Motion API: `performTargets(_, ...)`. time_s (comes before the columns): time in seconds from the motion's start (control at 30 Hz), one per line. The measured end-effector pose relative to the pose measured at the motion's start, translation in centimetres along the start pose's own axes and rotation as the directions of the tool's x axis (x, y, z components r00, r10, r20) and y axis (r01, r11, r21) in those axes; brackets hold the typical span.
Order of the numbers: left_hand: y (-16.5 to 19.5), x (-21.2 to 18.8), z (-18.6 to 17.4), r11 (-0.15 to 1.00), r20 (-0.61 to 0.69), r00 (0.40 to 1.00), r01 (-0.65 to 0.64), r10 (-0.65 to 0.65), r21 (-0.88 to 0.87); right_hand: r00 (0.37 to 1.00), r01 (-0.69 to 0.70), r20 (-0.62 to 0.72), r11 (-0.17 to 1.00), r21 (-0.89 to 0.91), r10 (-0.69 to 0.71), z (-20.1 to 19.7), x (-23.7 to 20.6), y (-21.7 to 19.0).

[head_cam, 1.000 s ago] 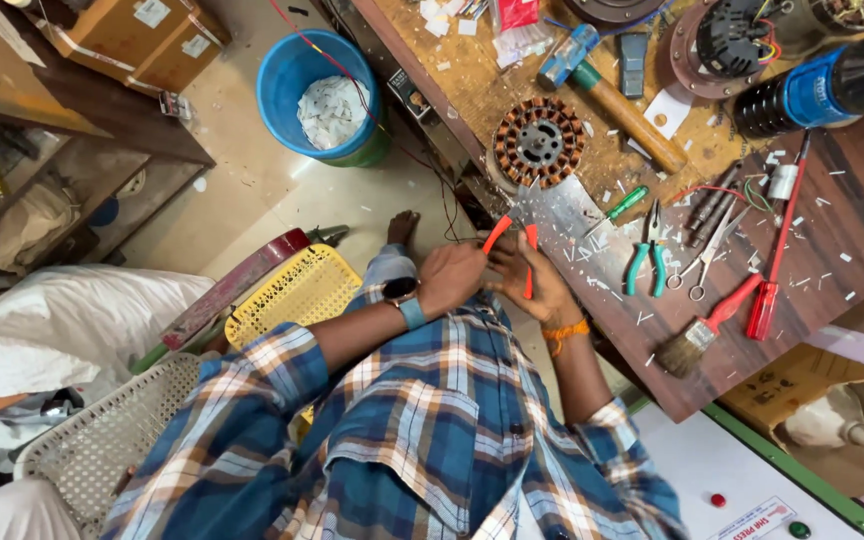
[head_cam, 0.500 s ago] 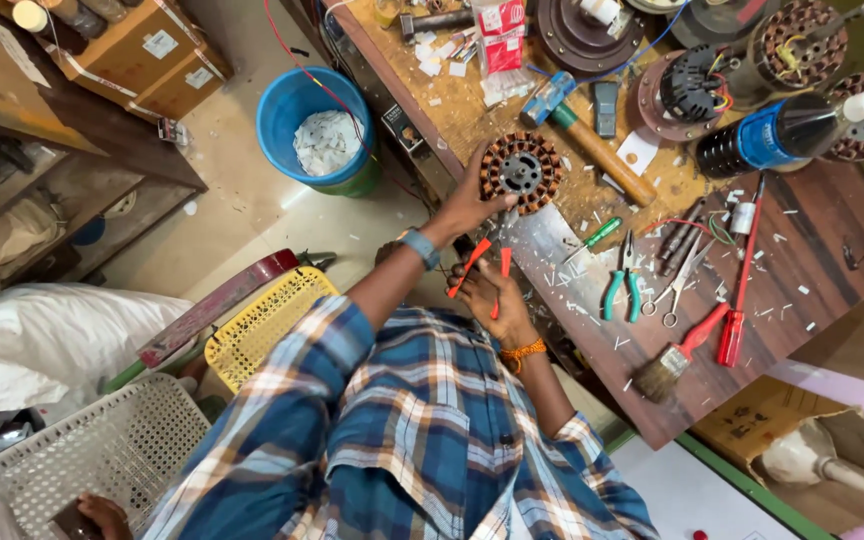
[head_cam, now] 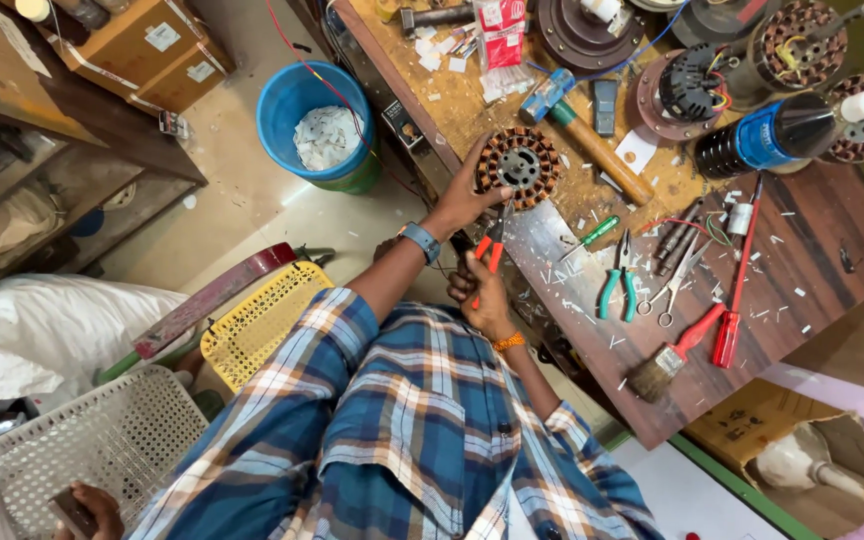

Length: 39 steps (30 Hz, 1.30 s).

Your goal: The person uses pliers to cut and adjust wires on a circular stator component on a workbench. They repeatedly trim wire ends and reposition the stator while working in a cluttered workshop environment.

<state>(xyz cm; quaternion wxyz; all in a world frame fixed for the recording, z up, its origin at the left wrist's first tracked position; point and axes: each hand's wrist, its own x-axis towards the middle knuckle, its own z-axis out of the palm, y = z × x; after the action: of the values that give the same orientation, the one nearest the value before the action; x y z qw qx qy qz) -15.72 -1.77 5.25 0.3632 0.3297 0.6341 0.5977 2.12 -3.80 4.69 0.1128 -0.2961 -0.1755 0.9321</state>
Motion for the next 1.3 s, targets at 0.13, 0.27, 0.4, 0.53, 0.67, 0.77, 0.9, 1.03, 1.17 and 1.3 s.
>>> performTargets(0.13, 0.2, 0.1, 0.0, 1.000, -0.032, 0.999, 0.008, -0.007, 0.022, 0.992, -0.013, -0.124, 0.986, -0.169, -0.009, -0.6, 0.0, -1.4)
performTargets(0.27, 0.2, -0.1, 0.6, 0.996, -0.039, 0.996, 0.078, -0.076, 0.050, 0.987, -0.152, -0.092, 0.950, -0.273, 0.132, -1.8, -1.6, -4.2)
performTargets(0.4, 0.0, 0.0, 0.7, 0.997, -0.029, 0.998, 0.064, -0.063, 0.043, 0.973, -0.148, -0.229, 0.795, -0.588, 0.012, -3.6, -5.8, -5.5)
performTargets(0.53, 0.1, 0.8, -0.3, 0.995, 0.046, 0.995, 0.084, -0.087, 0.058, 0.936, -0.075, -0.262, 0.597, -0.799, -0.233, -6.2, -10.3, -4.2)
performTargets(0.67, 0.0, 0.9, -0.2, 0.991, 0.081, 0.989, 0.120, -0.124, 0.056, 0.797, -0.117, -0.441, 0.611, -0.783, -0.412, -7.8, -11.8, -2.4)
performTargets(0.77, -0.4, 0.8, 0.5, 0.993, 0.057, 0.991, 0.120, -0.120, -0.007, 0.703, -0.189, -0.408, 0.401, -0.897, -0.583, -7.5, -12.2, -2.2)
performTargets(0.9, -0.8, 1.2, 0.7, 0.998, 0.012, 1.000, -0.010, 0.009, 0.057, 0.571, 0.281, -0.155, 0.369, -0.886, -0.806, -4.3, -12.4, -2.6)
performTargets(1.03, -0.1, 0.1, 0.1, 0.993, 0.014, 0.997, 0.072, -0.073, 0.096, 0.488, 0.465, -0.263, 0.503, -0.728, -0.832, 0.1, -12.2, -4.0)
performTargets(1.17, 1.6, -4.2, -0.1, 0.955, -0.125, 0.992, 0.060, -0.024, 0.292, 0.507, 0.589, -0.236, 0.533, -0.607, -0.829, 3.3, -11.6, -6.3)
performTargets(1.3, 3.9, -5.8, 1.2, 0.999, 0.371, 0.928, 0.043, -0.044, 0.011, 0.553, 0.568, -0.167, 0.516, -0.641, -0.816, 5.5, -10.3, -7.3)
